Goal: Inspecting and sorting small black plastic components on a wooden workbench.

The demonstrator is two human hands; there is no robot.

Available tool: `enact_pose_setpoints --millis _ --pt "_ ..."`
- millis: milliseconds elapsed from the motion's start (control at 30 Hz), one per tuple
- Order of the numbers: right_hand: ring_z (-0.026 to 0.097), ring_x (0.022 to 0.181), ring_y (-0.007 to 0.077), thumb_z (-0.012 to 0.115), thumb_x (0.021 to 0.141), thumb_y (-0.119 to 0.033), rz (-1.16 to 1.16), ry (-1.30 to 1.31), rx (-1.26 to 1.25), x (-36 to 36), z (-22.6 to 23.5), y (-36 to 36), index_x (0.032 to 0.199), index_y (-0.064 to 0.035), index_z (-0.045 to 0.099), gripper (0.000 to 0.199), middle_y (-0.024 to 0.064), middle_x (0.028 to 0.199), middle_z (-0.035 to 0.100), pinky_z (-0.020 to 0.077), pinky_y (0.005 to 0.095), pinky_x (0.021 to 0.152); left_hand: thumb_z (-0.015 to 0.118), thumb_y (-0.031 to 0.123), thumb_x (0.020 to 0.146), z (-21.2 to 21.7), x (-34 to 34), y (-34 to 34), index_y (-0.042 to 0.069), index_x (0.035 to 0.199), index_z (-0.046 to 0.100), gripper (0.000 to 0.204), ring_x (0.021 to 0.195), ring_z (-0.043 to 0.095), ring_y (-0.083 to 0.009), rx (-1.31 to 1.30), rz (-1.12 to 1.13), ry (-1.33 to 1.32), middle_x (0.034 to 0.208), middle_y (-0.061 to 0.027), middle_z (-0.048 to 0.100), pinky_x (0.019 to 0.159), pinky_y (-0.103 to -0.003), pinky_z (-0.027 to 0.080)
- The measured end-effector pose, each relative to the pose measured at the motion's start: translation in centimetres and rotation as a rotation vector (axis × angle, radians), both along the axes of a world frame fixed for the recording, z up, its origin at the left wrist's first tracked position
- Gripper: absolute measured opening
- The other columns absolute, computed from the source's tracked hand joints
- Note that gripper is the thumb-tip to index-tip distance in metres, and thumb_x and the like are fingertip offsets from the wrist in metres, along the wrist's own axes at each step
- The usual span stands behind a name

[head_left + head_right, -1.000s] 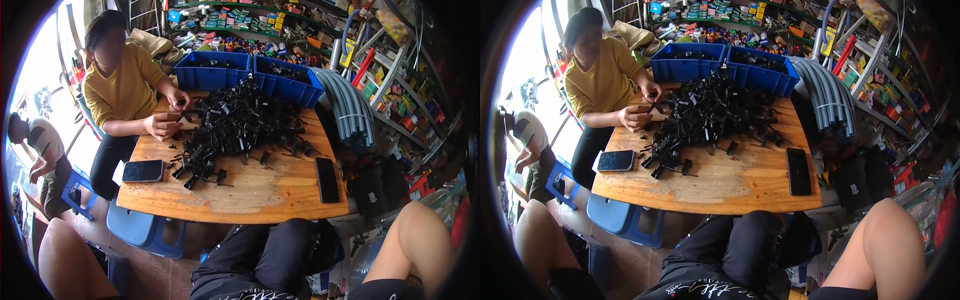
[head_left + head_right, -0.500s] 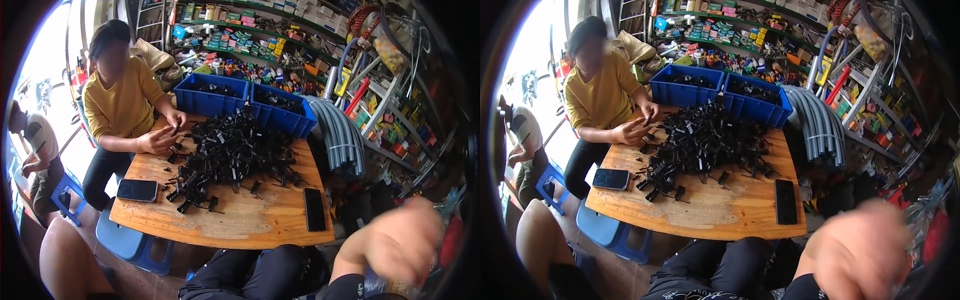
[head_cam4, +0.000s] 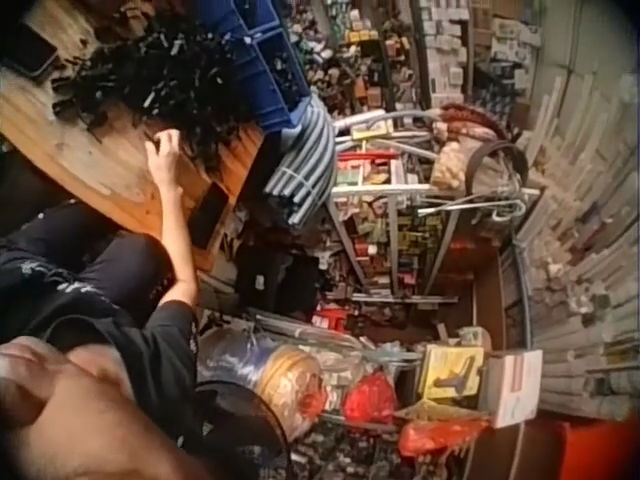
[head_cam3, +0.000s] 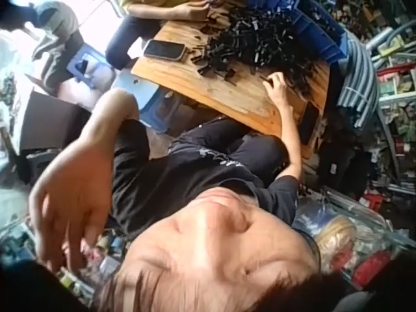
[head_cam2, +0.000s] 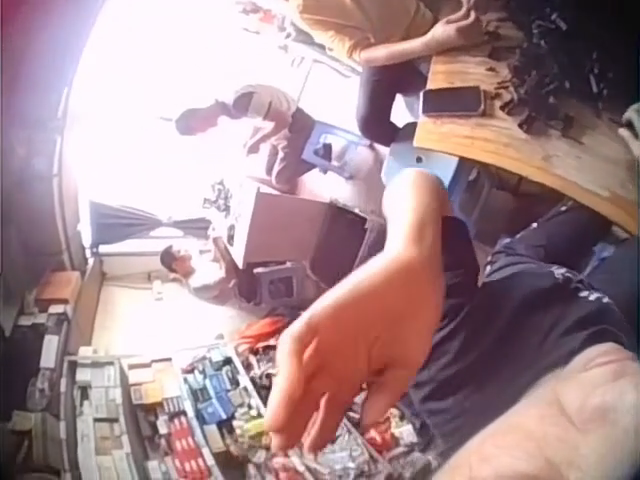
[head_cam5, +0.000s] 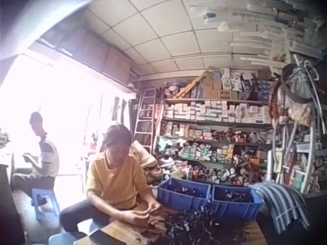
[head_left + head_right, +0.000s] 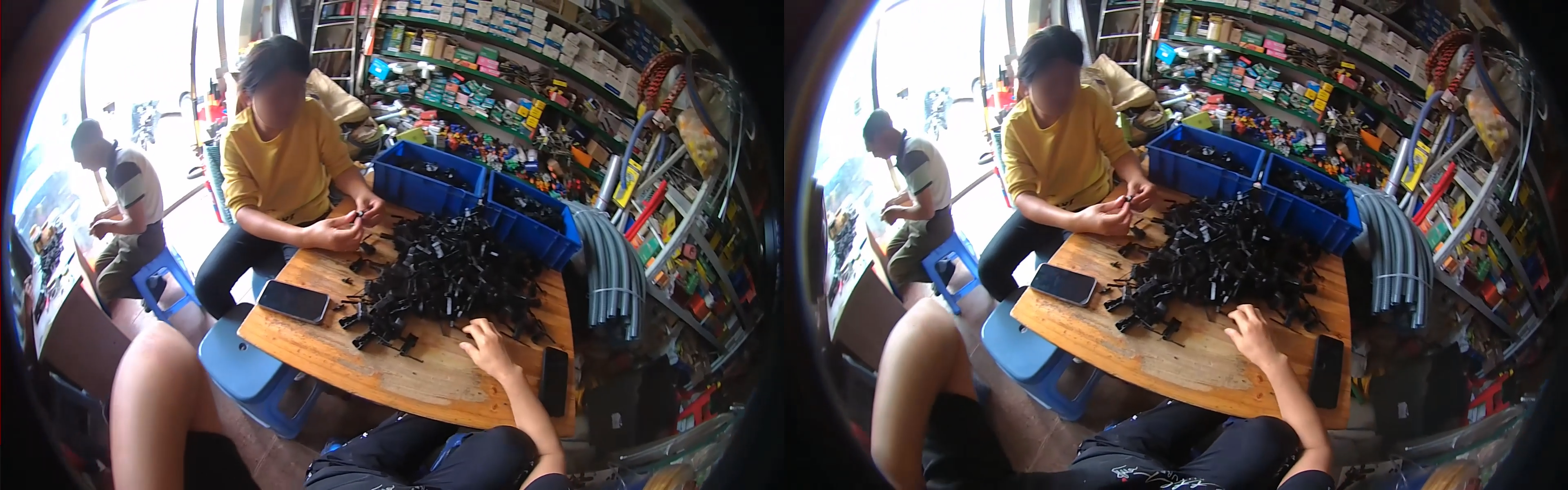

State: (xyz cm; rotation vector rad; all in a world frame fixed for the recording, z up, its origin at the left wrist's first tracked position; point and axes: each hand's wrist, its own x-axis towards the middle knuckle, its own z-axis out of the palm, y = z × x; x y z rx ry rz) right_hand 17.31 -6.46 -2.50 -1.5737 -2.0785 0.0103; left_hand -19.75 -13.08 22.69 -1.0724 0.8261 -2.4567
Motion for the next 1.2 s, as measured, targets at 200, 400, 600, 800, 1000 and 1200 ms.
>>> enact_pose_setpoints --millis 200,400,600,800,1000,1200 --pt "0.054 0.084 0.0296 0.069 0.071 -0.007 0.031 0.142 0.069 1.7 -1.0 -0.7 0.088 0.0013 0.056 0.023 0.0126 0.091 0.050 0.0455 0.0363 0.072 0.045 0.022 0.091 -7.4 3.8 3.4 0.017 0.117 0.043 0.027 0.086 0.052 -0.0243 -0.261 0.127 -0.047 0.102 -0.0049 0.049 0.078 -0.038 0.043" --pt "0.056 0.080 0.0316 0.069 0.072 -0.009 0.033 -0.015 0.100 0.7 -0.3 -1.6 0.080 -0.0001 0.059 0.015 0.0128 0.092 0.050 0.0463 0.0384 0.069 0.058 -0.001 0.077 -10.3 7.2 7.3 0.001 0.111 0.057 0.034 0.088 0.058 -0.0214 -1.154 -0.108 0.870 0.102 -0.0121 0.059 0.073 -0.030 0.047" --pt "0.058 0.084 0.0322 0.064 0.076 -0.009 -0.101 0.025 0.118 0.8 0.0 -4.6 0.081 -0.0022 0.058 0.010 0.0141 0.099 0.054 0.0480 0.0395 0.072 0.063 0.012 0.079 -20.4 16.9 12.1 0.002 0.101 0.060 0.024 0.073 0.062 -0.0233 -1.203 -0.374 1.711 0.092 -0.0118 0.062 0.065 -0.030 0.049" --pt "0.062 0.082 0.0238 0.056 0.084 -0.004 -0.380 0.293 0.103 0.2 2.8 -7.7 0.095 0.0018 0.054 0.012 0.0121 0.092 0.063 0.0485 0.0296 0.074 0.058 0.014 0.082 -25.6 18.8 11.7 0.000 0.103 0.061 0.025 0.086 0.061 -0.0173 -1.499 -0.832 1.717 0.092 -0.0114 0.065 0.074 -0.033 0.048" --pt "0.057 0.084 0.0103 0.052 0.089 -0.001 -0.354 0.658 0.052 -0.2 2.7 -7.4 0.098 0.0021 0.053 0.011 0.0061 0.091 0.062 0.0459 0.0234 0.077 0.059 0.015 0.081 -25.8 18.4 11.9 -0.001 0.100 0.059 0.025 0.088 0.061 -0.0294 -1.231 -0.592 1.762 0.094 -0.0177 0.061 0.078 -0.036 0.047" --pt "0.056 0.079 0.0073 0.052 0.089 -0.005 -0.181 0.875 -0.038 -0.2 3.5 -4.8 0.097 0.0003 0.055 0.010 0.0034 0.090 0.062 0.0454 0.0211 0.072 0.058 0.012 0.084 -25.6 18.4 12.3 0.003 0.130 0.037 0.051 0.087 0.060 -0.0183 -1.497 -0.894 1.718 0.096 -0.0115 0.060 0.077 -0.031 0.048"
